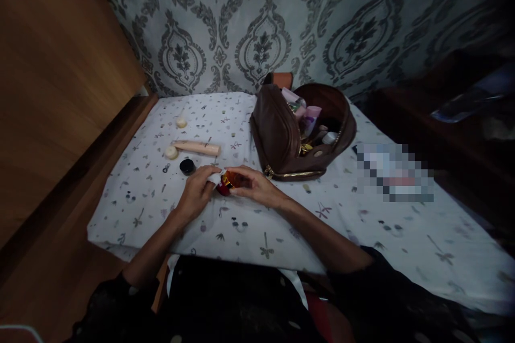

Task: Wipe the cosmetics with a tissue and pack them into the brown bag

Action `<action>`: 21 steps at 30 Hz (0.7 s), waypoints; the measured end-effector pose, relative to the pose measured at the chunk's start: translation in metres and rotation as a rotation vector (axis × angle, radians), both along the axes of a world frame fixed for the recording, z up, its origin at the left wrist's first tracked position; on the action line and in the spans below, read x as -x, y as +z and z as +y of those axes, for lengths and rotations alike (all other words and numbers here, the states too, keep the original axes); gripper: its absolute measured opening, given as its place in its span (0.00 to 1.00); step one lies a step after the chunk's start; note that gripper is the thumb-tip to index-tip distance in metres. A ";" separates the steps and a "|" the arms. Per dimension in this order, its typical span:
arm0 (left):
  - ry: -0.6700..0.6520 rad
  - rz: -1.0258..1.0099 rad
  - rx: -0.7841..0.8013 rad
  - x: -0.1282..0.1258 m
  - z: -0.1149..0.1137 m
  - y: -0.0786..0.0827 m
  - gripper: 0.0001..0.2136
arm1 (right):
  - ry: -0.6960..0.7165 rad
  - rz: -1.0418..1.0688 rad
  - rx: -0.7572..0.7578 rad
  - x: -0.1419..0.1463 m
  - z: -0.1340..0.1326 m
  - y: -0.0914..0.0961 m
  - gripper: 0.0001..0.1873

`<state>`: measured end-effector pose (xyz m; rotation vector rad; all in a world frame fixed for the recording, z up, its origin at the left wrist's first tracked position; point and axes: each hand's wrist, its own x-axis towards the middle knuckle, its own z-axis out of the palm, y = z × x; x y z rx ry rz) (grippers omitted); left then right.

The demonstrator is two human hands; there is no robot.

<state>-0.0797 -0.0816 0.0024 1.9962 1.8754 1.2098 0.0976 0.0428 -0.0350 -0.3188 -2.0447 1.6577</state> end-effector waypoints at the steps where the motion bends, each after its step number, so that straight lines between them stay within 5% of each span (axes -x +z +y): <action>1: -0.014 0.005 -0.007 0.000 0.000 0.001 0.17 | -0.009 0.000 -0.009 0.000 0.000 0.000 0.30; 12: -0.086 0.034 -0.093 0.001 0.003 -0.001 0.18 | -0.168 -0.054 -0.105 0.004 -0.006 -0.001 0.29; 21: -0.113 -0.094 -0.089 0.008 0.009 -0.006 0.14 | 0.008 0.042 0.055 0.003 0.003 -0.010 0.36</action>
